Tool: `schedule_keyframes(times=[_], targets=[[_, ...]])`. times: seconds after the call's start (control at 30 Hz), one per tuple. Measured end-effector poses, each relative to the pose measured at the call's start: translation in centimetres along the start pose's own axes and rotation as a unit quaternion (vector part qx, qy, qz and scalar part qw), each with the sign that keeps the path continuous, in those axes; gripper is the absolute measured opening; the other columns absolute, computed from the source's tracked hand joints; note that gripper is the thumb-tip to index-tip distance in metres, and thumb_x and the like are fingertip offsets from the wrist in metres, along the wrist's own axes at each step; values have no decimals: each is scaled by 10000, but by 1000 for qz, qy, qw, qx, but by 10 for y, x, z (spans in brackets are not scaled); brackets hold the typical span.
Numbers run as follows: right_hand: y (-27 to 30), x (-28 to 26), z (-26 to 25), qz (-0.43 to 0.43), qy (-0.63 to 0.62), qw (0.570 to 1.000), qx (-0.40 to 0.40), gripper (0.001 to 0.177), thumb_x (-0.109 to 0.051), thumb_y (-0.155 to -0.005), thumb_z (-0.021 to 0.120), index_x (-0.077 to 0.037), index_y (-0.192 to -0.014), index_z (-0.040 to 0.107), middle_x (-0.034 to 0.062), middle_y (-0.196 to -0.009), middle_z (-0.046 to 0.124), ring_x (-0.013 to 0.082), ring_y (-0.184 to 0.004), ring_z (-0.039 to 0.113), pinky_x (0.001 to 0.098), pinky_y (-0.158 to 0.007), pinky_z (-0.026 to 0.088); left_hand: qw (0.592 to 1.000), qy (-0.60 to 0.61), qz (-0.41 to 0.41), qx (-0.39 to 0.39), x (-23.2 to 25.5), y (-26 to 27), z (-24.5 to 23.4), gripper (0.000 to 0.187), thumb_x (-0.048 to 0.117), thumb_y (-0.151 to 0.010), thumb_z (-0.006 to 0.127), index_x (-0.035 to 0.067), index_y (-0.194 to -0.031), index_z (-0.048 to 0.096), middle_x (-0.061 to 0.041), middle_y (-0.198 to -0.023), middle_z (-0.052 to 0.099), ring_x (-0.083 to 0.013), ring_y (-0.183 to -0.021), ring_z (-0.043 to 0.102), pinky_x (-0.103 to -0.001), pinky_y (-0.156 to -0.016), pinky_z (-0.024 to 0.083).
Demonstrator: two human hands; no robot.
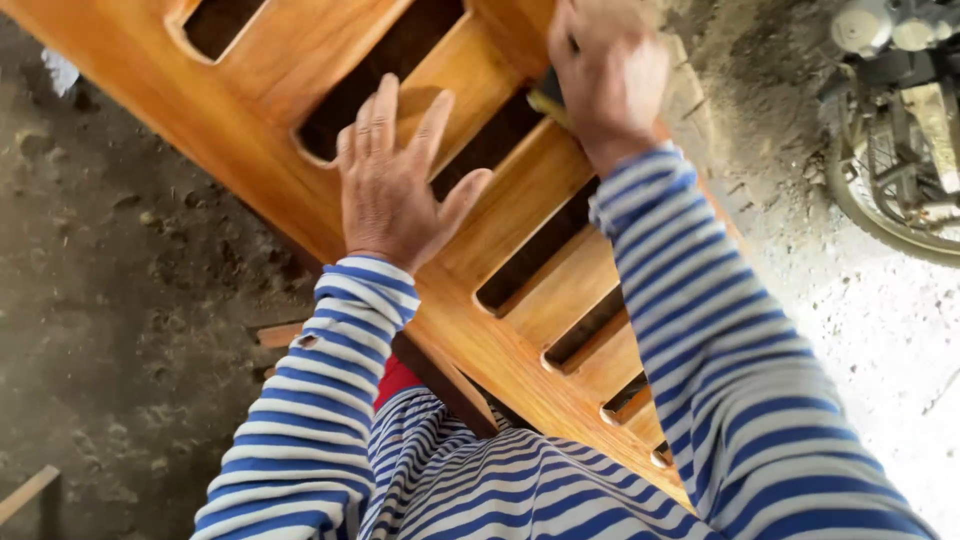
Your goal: The person sands a wooden chair backrest with a sanding block. They hold the block in their right hand and rub it along the edges and surfaces of the wood, while their left hand stabilizes the piece. The person moves the block back and forth across the slats and frame of the chair back.
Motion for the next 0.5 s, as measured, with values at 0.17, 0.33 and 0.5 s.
schedule_keyframes(times=[0.17, 0.33, 0.5], targets=[[105, 49, -53, 71, -27, 995, -67, 508, -109, -1140, 674, -161, -684, 459, -49, -588, 394, 105, -491, 344, 311, -458, 381, 1000, 26, -4, -12, 1, -3, -3, 705, 674, -1033, 465, 137, -1478, 567, -304, -1533, 357, -456, -1375, 446, -607, -1060, 392], [105, 51, -53, 103, 23, 993, -60, 549, -48, -1066, 682, -187, -620, 395, -52, -535, 294, 99, -479, 267, 295, -425, 230, 995, 56, -39, -68, -8, -4, 4, 899, 816, -930, 344, 159, -1510, 545, -306, -1580, 286, -470, -1440, 380, -667, -1098, 351], [-12, -10, 14, -15, -35, 998, -46, 499, -6, -1061, 640, -176, -643, 427, -39, -548, 350, 98, -463, 284, 294, -430, 258, 998, 51, -34, -36, -14, -1, 2, 909, 863, -882, 469, 191, -1483, 581, -284, -1577, 308, -462, -1399, 451, -625, -1073, 407]])
Point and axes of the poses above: each hand's wrist, its own y-axis away from the middle knuckle, its own z-axis out of the palm, x = y × z, the point moved 8 cm from there along -y, towards the middle knuckle
